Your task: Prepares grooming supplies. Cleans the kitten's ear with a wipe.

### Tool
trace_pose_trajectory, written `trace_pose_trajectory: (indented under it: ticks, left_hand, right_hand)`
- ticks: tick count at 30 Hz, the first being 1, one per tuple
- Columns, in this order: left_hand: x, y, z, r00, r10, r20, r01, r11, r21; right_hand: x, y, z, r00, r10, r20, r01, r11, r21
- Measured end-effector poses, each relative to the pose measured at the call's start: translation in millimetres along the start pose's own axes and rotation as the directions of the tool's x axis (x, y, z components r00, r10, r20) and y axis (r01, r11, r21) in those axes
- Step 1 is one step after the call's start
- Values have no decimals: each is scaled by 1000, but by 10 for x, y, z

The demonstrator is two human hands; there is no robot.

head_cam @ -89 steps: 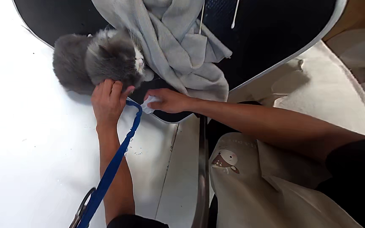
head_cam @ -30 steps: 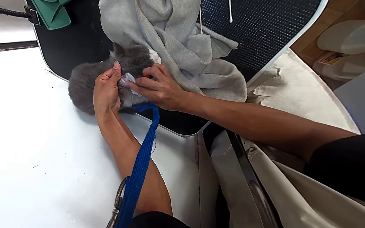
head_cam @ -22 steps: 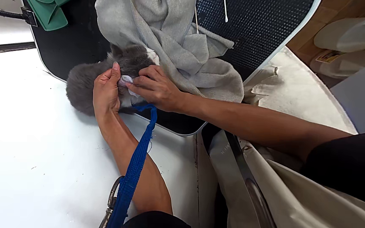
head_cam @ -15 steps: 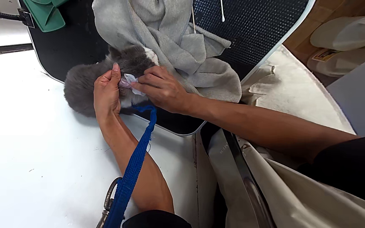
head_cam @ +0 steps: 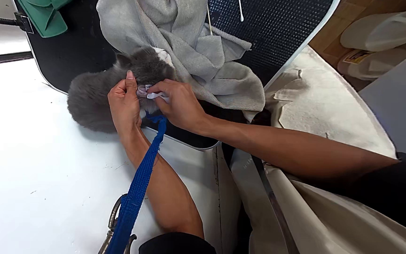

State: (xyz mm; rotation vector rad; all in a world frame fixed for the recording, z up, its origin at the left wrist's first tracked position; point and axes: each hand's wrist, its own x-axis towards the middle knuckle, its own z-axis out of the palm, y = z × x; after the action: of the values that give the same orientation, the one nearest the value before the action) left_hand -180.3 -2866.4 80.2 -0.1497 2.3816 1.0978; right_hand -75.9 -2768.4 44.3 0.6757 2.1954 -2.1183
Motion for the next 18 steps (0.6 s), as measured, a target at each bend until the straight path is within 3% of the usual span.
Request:
trace_pose_trajectory:
  ticks: [2, 4, 6, 8, 10, 13, 16, 18]
  left_hand:
    - [-47, -20, 29, 1000, 19, -23, -18, 999, 41]
    - [-84, -18, 60, 999, 28, -40, -25, 998, 64]
    - [-107, -15, 85, 998, 38, -51, -34, 997, 72]
    - [-130, 0, 104, 997, 53, -55, -49, 996, 76]
    - [-161, 13, 122, 995, 80, -58, -74, 992, 101]
    - [-173, 19, 178, 992, 108, -71, -98, 986, 137]
    - [-190, -10, 217, 989, 124, -80, -108, 977, 185]
    - [-210, -34, 207, 988, 126, -86, -107, 974, 198]
  right_hand:
    - [-37, -64, -70, 966, 239, 100, -254, 946, 200]
    - [-85, -41, -56, 931, 341, 129, -364, 848, 385]
    - [-149, -6, -34, 970, 242, 34, -239, 914, 326]
    - [-149, 91, -2, 995, -15, -98, 26, 994, 109]
    - [-114, 198, 7, 974, -197, -110, 192, 980, -53]
    - [-56, 285, -25, 947, -316, -63, 294, 928, -228]
    - [-10, 209, -93, 986, -164, -24, 158, 976, -150]
    - [38, 105, -186, 992, 108, 58, -110, 993, 34]
